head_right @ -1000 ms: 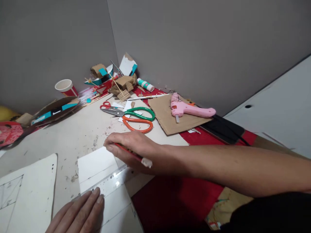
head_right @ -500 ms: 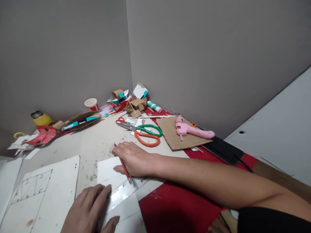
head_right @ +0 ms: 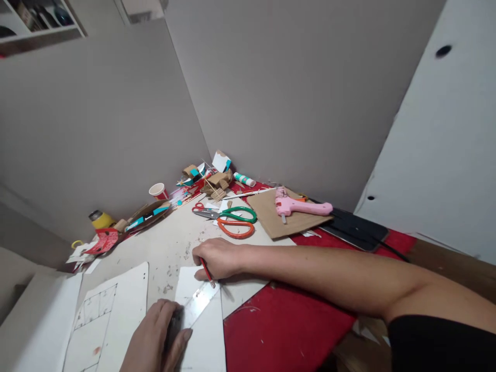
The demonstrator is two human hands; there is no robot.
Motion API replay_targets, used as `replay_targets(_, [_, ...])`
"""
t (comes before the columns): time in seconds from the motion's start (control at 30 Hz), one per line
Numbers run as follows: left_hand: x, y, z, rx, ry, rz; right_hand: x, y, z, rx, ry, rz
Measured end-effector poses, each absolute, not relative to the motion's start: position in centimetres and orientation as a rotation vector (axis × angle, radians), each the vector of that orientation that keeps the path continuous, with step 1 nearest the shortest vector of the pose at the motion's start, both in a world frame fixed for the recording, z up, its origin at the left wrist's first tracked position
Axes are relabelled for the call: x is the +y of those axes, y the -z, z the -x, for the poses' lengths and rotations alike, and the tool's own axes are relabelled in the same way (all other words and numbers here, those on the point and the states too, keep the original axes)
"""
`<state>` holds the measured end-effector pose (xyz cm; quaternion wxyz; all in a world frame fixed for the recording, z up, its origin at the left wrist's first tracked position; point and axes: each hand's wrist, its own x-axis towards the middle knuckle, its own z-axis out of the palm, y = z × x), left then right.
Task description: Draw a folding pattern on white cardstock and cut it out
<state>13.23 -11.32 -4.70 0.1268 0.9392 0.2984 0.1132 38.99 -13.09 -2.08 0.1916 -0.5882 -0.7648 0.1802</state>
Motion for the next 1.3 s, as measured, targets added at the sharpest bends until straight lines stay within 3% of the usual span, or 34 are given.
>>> replay_targets(0.43, [-10.2, 2.1, -12.6, 1.099, -0.299, -2.26, -13.2, 2.5, -39.8, -1.791, -0.552, 1.243])
replay_targets(0.83, [-11.5, 1.2, -13.7, 1.149, -0.542, -2.056, -12.4, 2.8, -41.0, -1.227, -1.161, 1.067])
replay_targets(1.03, [-11.8, 0.7, -12.0, 1.189, -0.796, -2.021, -11.9, 2.6, -42.3, -0.874, -1.076, 1.073])
replay_targets(1.3, [-18.2, 0.6, -9.4, 1.288, -0.931, -1.986, -12.6, 3.1, -41.5, -0.627, -1.107, 1.125])
